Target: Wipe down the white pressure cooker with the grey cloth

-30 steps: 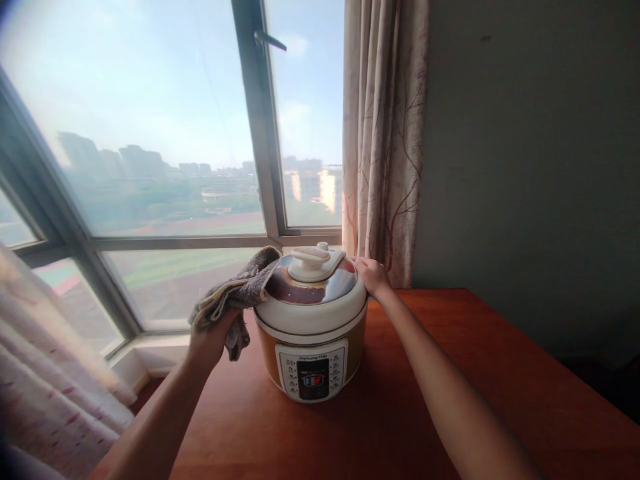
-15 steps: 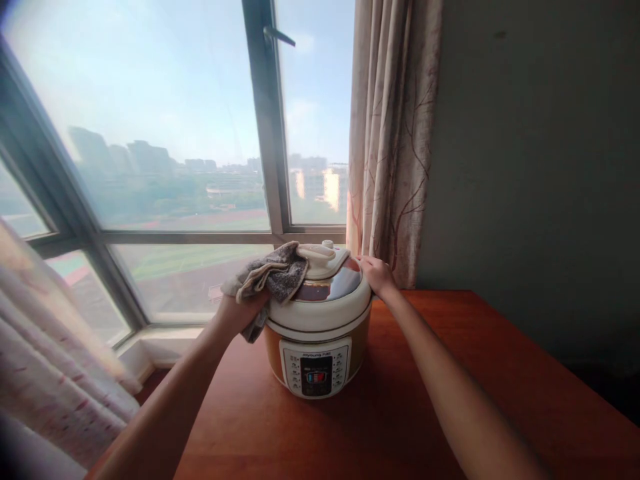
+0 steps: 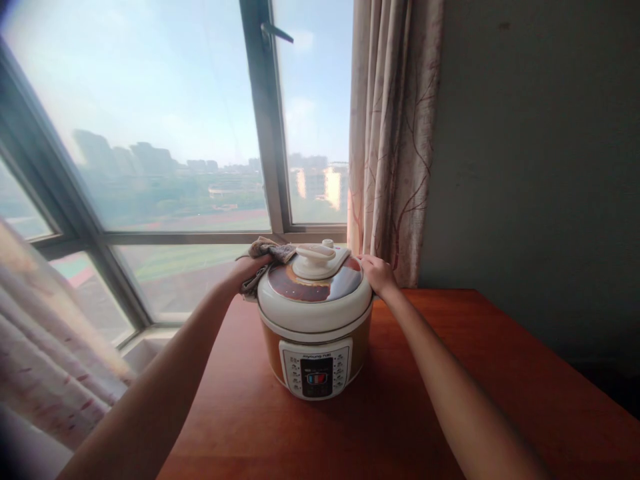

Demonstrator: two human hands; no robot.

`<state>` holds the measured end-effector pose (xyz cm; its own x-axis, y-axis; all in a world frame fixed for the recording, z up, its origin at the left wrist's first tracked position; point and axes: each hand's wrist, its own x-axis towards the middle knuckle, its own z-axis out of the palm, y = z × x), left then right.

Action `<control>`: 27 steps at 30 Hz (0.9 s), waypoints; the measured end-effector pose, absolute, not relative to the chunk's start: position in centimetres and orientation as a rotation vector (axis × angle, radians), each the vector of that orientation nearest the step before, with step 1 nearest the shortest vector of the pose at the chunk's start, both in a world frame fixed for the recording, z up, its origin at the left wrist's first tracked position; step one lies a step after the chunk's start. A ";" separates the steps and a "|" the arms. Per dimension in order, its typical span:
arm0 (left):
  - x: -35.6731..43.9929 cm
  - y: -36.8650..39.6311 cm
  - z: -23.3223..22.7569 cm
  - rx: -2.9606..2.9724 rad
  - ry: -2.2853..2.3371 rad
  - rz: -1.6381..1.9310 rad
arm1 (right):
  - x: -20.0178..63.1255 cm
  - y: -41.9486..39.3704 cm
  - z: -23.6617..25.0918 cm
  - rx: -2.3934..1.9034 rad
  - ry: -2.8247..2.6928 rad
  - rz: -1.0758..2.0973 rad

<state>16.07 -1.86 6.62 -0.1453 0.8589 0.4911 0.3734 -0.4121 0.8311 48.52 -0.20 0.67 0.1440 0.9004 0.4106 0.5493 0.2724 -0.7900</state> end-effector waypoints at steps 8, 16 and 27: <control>14.3 -5.5 4.2 1.968 1.488 1.615 | 48.5 -0.3 0.9 -1.430 -1.529 0.443; 19.4 -13.9 -2.8 1.760 1.457 2.054 | 48.5 -0.1 0.8 -1.440 -1.521 0.451; 26.3 -17.0 2.2 3.098 1.081 1.376 | 48.7 -0.5 0.9 -1.395 -1.514 0.466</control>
<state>26.34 -16.99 2.22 0.5369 0.3497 0.7677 0.6631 -0.7376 -0.1277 48.68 -0.49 0.88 0.1468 0.9072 0.3942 0.5283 0.2651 -0.8066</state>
